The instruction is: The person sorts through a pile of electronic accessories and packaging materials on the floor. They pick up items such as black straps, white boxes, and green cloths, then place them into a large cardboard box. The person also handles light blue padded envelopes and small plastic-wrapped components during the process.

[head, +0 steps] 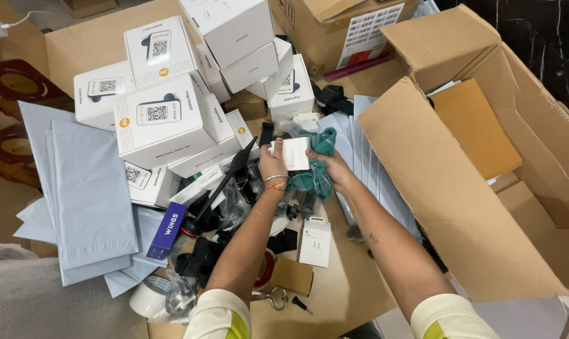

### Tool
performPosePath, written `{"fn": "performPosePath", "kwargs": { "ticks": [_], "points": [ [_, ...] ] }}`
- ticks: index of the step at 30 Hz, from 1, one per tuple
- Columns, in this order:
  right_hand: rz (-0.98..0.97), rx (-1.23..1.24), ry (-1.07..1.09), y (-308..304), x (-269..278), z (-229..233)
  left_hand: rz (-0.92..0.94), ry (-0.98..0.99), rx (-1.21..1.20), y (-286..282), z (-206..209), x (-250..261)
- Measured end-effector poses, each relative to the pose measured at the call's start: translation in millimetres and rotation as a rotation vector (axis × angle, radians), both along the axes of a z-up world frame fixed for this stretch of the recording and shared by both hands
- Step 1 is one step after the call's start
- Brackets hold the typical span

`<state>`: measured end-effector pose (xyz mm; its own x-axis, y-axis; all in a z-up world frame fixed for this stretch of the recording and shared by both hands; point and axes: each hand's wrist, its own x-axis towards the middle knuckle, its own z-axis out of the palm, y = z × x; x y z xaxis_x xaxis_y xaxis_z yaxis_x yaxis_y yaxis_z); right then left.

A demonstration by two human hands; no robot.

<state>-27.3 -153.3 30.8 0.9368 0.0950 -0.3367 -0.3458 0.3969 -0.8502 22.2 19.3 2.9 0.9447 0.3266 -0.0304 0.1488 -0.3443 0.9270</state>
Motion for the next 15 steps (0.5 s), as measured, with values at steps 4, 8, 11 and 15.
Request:
{"fn": "performPosePath", "kwargs": {
  "ticks": [4, 8, 11, 15],
  "points": [
    [0.126, -0.581, -0.089, -14.8, -0.9, -26.5, 0.140, -0.146, -0.045, 7.4, 13.6, -3.1],
    [0.491, -1.271, -0.318, -32.3, -2.4, -35.2, 0.245, -0.358, -0.091, 17.3, 15.1, 8.4],
    [0.133, -1.049, -0.569, -33.1, -14.8, 2.6, 0.221, -0.327, -0.220, 6.2, 10.4, 12.8],
    [-0.026, -1.100, -0.822, -50.1, -19.1, 71.3, -0.037, -0.349, -0.426, -49.7, 11.2, 19.0]
  ]
}}
